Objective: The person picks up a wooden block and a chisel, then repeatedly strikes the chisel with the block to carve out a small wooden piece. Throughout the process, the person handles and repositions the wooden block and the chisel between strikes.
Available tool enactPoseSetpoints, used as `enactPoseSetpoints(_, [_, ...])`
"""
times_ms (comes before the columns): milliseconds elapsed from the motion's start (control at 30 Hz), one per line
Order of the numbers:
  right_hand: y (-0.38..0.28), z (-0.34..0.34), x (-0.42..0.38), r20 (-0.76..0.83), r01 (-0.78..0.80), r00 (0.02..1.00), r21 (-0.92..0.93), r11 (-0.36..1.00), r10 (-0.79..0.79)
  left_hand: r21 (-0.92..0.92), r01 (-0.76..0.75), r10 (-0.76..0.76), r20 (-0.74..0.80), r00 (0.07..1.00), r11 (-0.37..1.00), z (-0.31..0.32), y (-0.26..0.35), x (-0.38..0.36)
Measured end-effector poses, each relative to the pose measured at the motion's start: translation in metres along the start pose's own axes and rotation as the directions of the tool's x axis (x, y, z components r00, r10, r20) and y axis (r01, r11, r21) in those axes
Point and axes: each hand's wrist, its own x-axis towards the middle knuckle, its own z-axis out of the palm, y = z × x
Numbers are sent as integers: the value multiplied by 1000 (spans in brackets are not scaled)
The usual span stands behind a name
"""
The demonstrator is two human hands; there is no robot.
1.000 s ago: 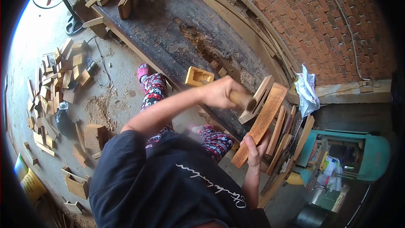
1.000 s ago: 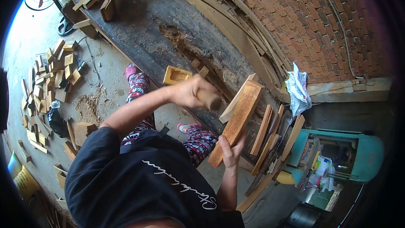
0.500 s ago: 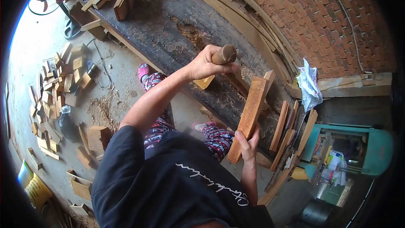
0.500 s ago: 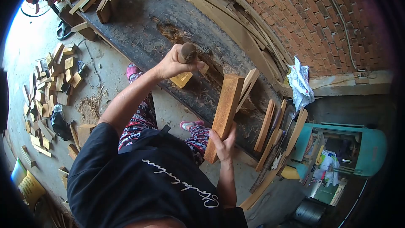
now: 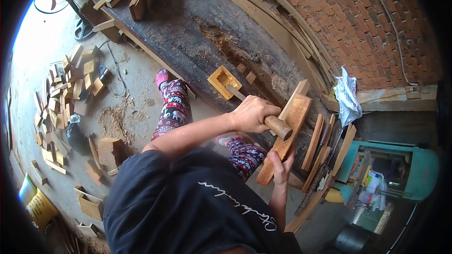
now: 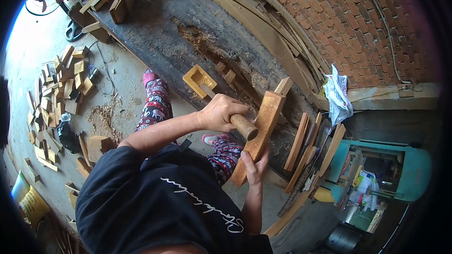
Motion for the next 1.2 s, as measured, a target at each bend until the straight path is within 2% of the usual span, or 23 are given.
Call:
enactPoseSetpoints(67, [-17,-4,3,-31,65,997,2,998,-65,64,-1,3,-39,999,998,7,0,0])
enactPoseSetpoints(100, [-37,0,1,-97,42,995,143,989,-29,65,0,3,-35,999,998,8,0,1])
enactPoseSetpoints(167, [-59,-12,-1,-154,88,986,141,986,-66,88,6,4,-112,994,996,9,1,4])
enactPoseSetpoints(233, [-80,-17,1,-242,278,944,213,937,-225,78,27,-16,-145,989,997,10,3,8])
enactPoseSetpoints(300, [-93,-6,6,-393,489,836,219,845,-382,86,51,-27,-264,964,995,12,3,13])
enactPoseSetpoints(367, [-69,-4,8,-204,461,881,172,871,-426,91,-2,30,-313,949,996,13,-1,16])
enactPoseSetpoints(400, [-64,0,4,-63,373,925,-22,928,-374,72,-4,29,-343,939,997,12,-2,18])
enactPoseSetpoints(433, [-48,-2,-2,100,214,975,-202,956,-198,53,-7,27,-373,927,999,12,-3,19])
enactPoseSetpoints(467, [-43,4,-4,27,113,994,-100,989,-111,-38,9,-25,-433,901,999,10,2,23])
enactPoseSetpoints(500, [-42,11,-4,-37,19,999,11,1000,-18,40,75,-52,-411,910,996,3,6,22])
enactPoseSetpoints(567, [-68,5,-6,-114,28,993,172,985,-8,27,53,-39,-385,922,998,4,2,22])
enactPoseSetpoints(633, [-71,-13,-6,-118,218,973,216,952,-196,26,64,-51,-345,937,998,9,1,16])
enactPoseSetpoints(700, [-74,-1,2,-340,478,864,319,819,-372,23,51,-42,-305,951,998,14,1,17])
enactPoseSetpoints(733, [-64,9,4,-367,518,841,332,788,-398,42,61,-46,-291,956,997,16,2,15])
enactPoseSetpoints(767, [-44,2,1,-129,425,904,155,892,-408,64,71,-51,-278,959,995,17,2,14])
enactPoseSetpoints(800, [-24,1,-5,5,215,976,94,972,-216,64,63,-44,-263,964,996,18,-1,12])
enactPoseSetpoints(833, [-11,1,-12,121,0,993,7,1000,0,67,59,-39,-264,964,996,16,0,12])
enactPoseSetpoints(900, [-10,-2,-21,63,-41,997,70,997,37,-14,62,-64,-246,967,998,9,0,13])
enactPoseSetpoints(933, [-10,-5,-26,20,-95,995,130,987,93,-8,47,-47,-173,984,999,5,2,11])
enactPoseSetpoints(967, [-10,-8,-28,25,-53,998,89,995,51,-11,47,-48,-69,996,999,7,-1,6])
enactPoseSetpoints(1033, [-22,-3,-33,-13,-6,1000,167,986,9,-1,40,-39,212,977,999,-6,3,-3])
enactPoseSetpoints(1067, [-28,-2,-34,-6,-5,1000,184,983,6,-13,12,-8,287,958,1000,-10,0,-6])
enactPoseSetpoints(1200, [-38,3,-39,-6,51,999,214,975,-51,-116,15,17,272,962,993,-22,3,-8])
